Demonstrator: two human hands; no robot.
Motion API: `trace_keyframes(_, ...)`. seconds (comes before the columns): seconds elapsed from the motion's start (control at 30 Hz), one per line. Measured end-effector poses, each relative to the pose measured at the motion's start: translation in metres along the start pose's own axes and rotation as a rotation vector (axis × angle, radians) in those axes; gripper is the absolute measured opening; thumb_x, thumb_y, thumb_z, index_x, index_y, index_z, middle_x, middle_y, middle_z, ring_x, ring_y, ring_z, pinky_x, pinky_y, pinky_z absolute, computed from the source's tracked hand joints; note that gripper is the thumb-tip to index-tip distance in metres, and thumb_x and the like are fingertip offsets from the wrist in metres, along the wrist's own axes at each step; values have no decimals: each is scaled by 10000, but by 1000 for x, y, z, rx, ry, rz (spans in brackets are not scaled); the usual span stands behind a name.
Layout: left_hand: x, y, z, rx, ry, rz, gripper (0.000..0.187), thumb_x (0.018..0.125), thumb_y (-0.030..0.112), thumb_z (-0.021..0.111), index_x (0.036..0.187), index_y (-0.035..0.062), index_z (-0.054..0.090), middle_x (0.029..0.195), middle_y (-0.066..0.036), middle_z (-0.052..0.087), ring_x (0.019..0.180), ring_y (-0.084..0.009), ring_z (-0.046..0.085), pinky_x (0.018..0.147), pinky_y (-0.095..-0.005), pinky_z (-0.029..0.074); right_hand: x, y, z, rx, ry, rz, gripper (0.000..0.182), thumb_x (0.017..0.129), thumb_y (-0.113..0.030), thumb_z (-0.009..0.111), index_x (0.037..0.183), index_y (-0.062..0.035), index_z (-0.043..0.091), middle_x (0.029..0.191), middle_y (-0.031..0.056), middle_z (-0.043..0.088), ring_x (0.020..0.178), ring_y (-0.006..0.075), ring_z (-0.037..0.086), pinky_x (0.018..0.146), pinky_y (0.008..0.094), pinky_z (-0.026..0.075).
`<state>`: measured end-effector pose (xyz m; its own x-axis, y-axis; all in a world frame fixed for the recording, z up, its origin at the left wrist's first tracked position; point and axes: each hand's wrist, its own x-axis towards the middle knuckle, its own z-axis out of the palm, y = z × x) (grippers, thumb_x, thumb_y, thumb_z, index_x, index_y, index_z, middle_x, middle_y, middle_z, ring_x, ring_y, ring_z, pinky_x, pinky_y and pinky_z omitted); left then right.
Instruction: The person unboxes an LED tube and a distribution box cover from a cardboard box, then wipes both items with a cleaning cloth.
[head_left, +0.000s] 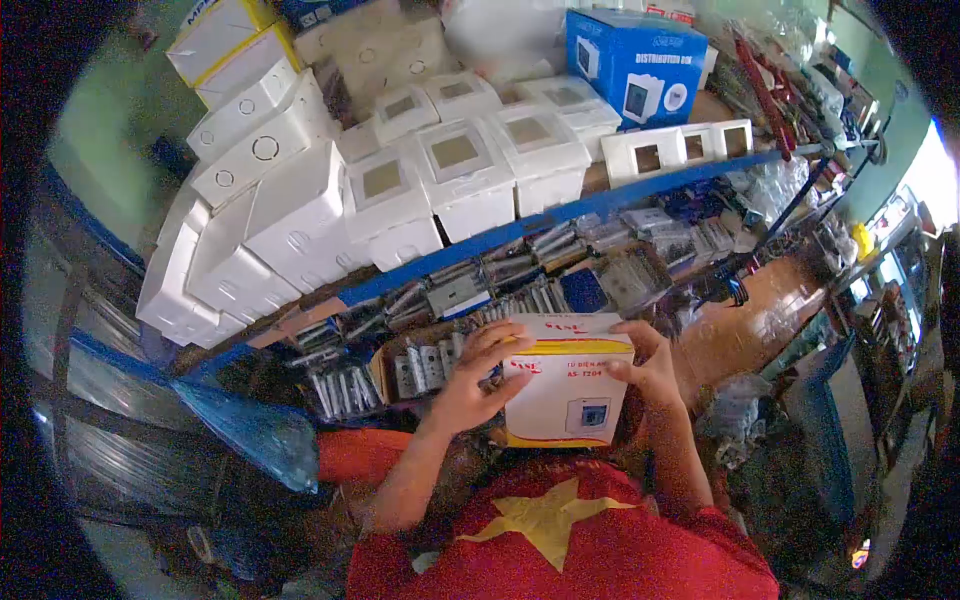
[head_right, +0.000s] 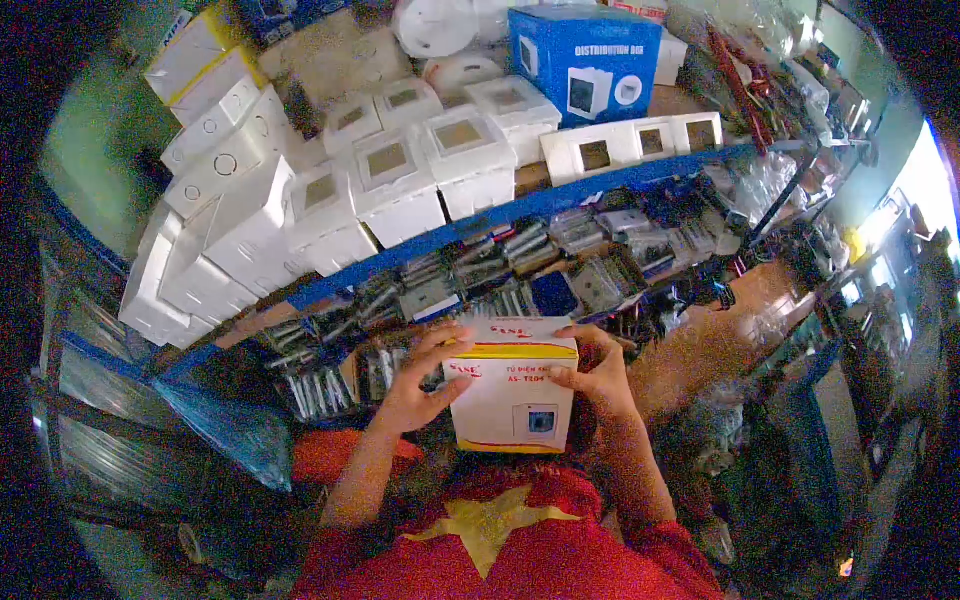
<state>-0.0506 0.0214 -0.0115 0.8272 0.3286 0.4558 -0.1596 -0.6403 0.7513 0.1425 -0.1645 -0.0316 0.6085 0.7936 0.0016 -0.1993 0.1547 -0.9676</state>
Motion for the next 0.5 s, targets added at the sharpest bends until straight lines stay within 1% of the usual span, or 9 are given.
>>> trace_keyframes(0.07, -5, 1, -7, 88, -34, 22, 317, 810, 163, 685, 1115, 121, 611, 1218, -83, 532, 1217, -297, 434, 1041, -412, 311, 2, 4, 6, 26, -6, -17, 511, 596, -76, 840, 1034, -13, 587, 987, 93, 638, 904, 169, 603, 837, 321, 482)
trace_keyframes(0.2, -21, -18, -11, 102, -60, 53, 251, 795, 144, 684, 1040, 114, 634, 1184, -88, 532, 1184, -303, 446, 992, -415, 357, -4, 13, 12, -67, -49, -4, 490, 582, -63, 847, 1001, -16, 597, 1060, 98, 608, 939, 181, 590, 853, 326, 472)
trace_keyframes(0.23, -25, -23, -5, 105, -16, 57, 206, 772, 127, 694, 965, 92, 630, 1194, -86, 515, 1174, -307, 445, 968, -425, 375, -2, 16, 13, -111, -67, 1, 484, 577, -58, 848, 991, -17, 601, 1086, 99, 597, 956, 187, 584, 859, 327, 467)
trace_keyframes(0.3, -32, -20, -10, 202, -64, 73, 179, 764, 124, 701, 919, 86, 620, 1199, -77, 508, 1174, -309, 445, 960, -425, 384, 2, 9, 19, -150, -118, -42, 484, 561, -54, 852, 975, 12, 609, 1194, 136, 558, 1060, 227, 559, 913, 357, 448)
trace_keyframes(0.33, -35, -16, -15, 250, -93, 75, 168, 759, 122, 704, 896, 82, 614, 1202, -73, 504, 1174, -311, 445, 956, -424, 388, 2, 12, 21, -178, -146, -81, 492, 544, -68, 859, 966, -2, 615, 1196, 138, 551, 1070, 231, 548, 924, 359, 432)
trace_keyframes(0.37, -41, -23, -19, 295, -116, 106, 312, 731, 188, 748, 1006, 105, 626, 1276, -103, 451, 1216, -322, 411, 989, -426, 366, 2, 18, 22, -205, -172, -119, 501, 526, -81, 866, 957, -15, 620, 1199, 139, 545, 1080, 235, 538, 936, 361, 415)
trace_keyframes(0.43, -40, -6, -34, 215, -109, -16, 507, 699, 245, 782, 1143, 119, 573, 1330, -136, 390, 1259, -337, 365, 1024, -436, 328, 2, 23, 20, -264, -218, -147, 543, 490, -124, 880, 964, -26, 633, 1231, 171, 525, 1145, 274, 495, 981, 389, 365)
trace_keyframes(0.47, -39, 3, -41, 174, -102, -73, 604, 683, 273, 799, 1211, 127, 547, 1357, -153, 360, 1281, -344, 341, 1042, -442, 310, 2, 23, 22, -189, -254, -162, 552, 487, -134, 881, 968, -27, 635, 1235, 178, 523, 1149, 282, 493, 982, 394, 363)
trace_keyframes(0.5, -40, 7, -51, 62, -173, -197, 883, 629, 344, 833, 1359, 109, 395, 1418, -183, 264, 1322, -356, 277, 1074, -449, 256, 2, 21, 25, -113, -292, -177, 560, 484, -145, 883, 973, -27, 636, 1239, 186, 521, 1153, 291, 491, 984, 400, 362)
